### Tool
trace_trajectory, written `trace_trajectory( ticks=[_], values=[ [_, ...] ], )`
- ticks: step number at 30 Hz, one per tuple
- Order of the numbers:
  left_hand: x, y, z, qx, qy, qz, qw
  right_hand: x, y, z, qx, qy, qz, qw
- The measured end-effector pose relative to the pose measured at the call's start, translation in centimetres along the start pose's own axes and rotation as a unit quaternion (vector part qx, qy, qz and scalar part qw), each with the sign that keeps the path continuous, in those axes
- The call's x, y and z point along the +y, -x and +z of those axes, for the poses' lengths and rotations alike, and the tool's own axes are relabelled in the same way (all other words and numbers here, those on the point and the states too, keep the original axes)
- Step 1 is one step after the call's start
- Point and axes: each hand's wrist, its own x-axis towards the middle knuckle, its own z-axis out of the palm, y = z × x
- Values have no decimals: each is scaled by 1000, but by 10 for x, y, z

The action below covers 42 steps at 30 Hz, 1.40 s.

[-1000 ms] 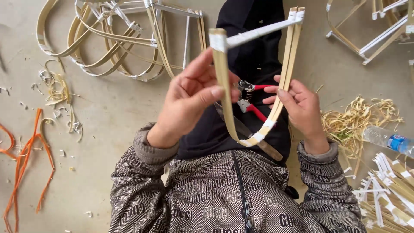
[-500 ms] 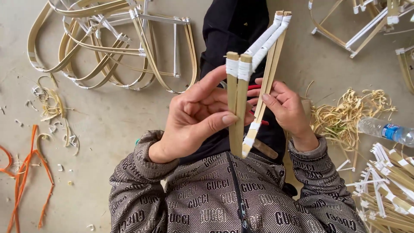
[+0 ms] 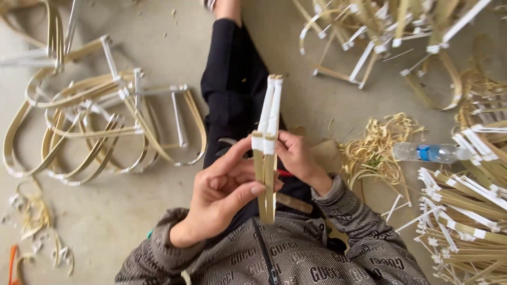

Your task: The recorder is assembling and taping together wooden or bamboo strips to create arched or U-shaped frames.

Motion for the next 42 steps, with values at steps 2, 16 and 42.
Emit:
trace_trajectory(
  ticks=[2, 16, 42],
  values=[
    [-4, 0, 2, 3, -6, 10, 1000, -6, 0, 0, 32, 8, 23, 999],
    [-25, -38, -54, 138, -124, 22, 982, -62, 5, -29, -94, -105, 187, 972],
    [-58, 23, -65, 287, -345, 160, 879, 4, 13, -57, -84, -547, 136, 822]
  ],
)
